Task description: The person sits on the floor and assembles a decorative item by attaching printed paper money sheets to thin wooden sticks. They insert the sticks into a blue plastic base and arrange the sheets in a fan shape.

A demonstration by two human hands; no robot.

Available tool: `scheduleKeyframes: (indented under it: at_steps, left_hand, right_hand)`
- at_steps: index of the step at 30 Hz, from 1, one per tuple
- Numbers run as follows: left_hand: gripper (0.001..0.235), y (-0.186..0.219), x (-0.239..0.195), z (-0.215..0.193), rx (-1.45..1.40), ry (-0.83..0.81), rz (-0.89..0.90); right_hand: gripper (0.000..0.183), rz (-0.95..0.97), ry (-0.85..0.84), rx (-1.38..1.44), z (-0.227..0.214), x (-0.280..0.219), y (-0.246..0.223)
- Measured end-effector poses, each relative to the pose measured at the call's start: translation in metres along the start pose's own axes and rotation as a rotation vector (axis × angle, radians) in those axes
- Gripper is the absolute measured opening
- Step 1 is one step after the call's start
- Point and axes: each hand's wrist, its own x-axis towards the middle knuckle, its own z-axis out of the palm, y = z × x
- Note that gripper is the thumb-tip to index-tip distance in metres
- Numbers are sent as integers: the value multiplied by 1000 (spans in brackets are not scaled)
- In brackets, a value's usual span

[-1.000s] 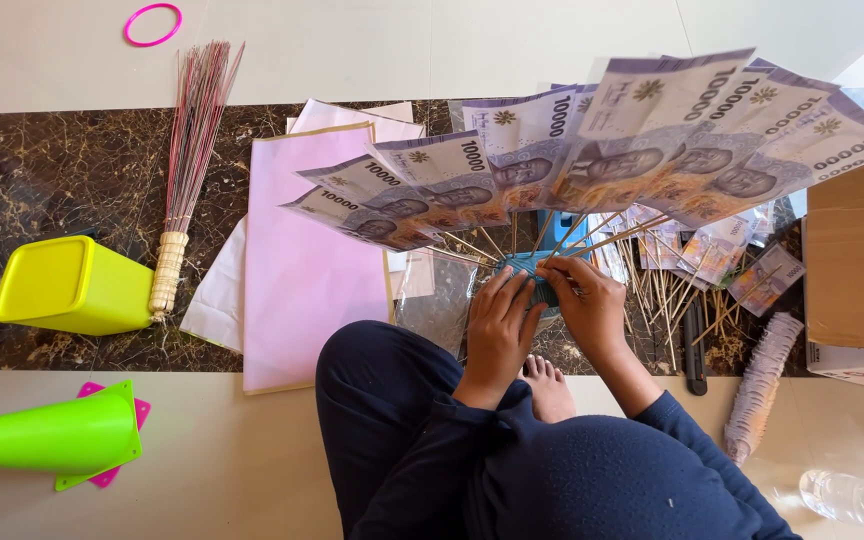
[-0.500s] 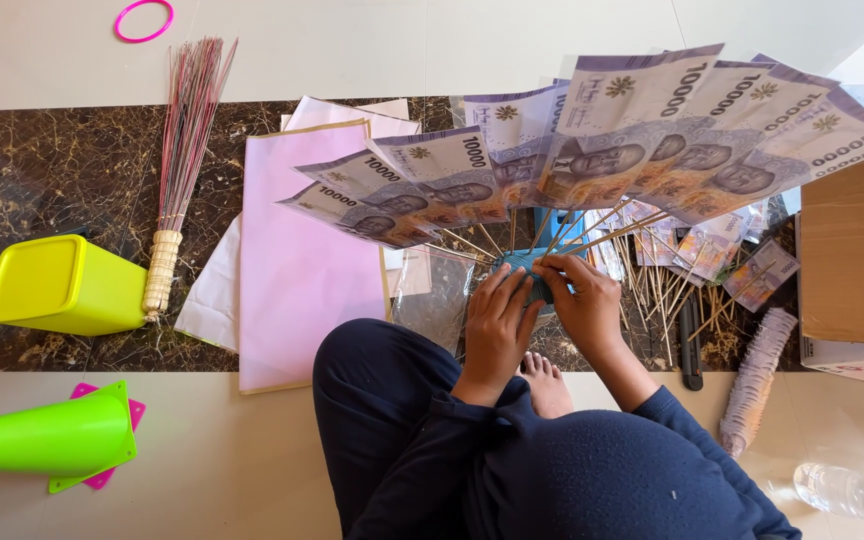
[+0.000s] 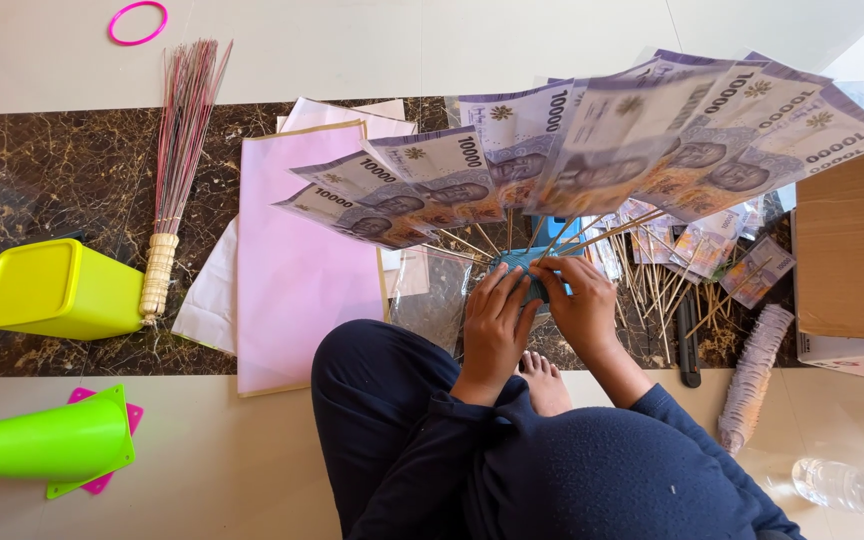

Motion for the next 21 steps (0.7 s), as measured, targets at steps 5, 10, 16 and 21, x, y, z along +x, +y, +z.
scheduleKeyframes:
  at_steps: [5,10,16,21]
  left_hand:
    - [28,-1,0,-1,0,-7,-2]
    - [28,1,10,-3,-60,32,-17]
    - [32,12,36,0,-166,144,-53]
    - [15,24,65,-2,-258,219,-30]
  right_hand:
    - [9,-53,-1,-26,3,-4,1]
    - [8,-52,13,-23,4,-7,2]
    - [11,-59,26,-20,7,-12,7]
    - [13,-66,40,-51,11,-20,17]
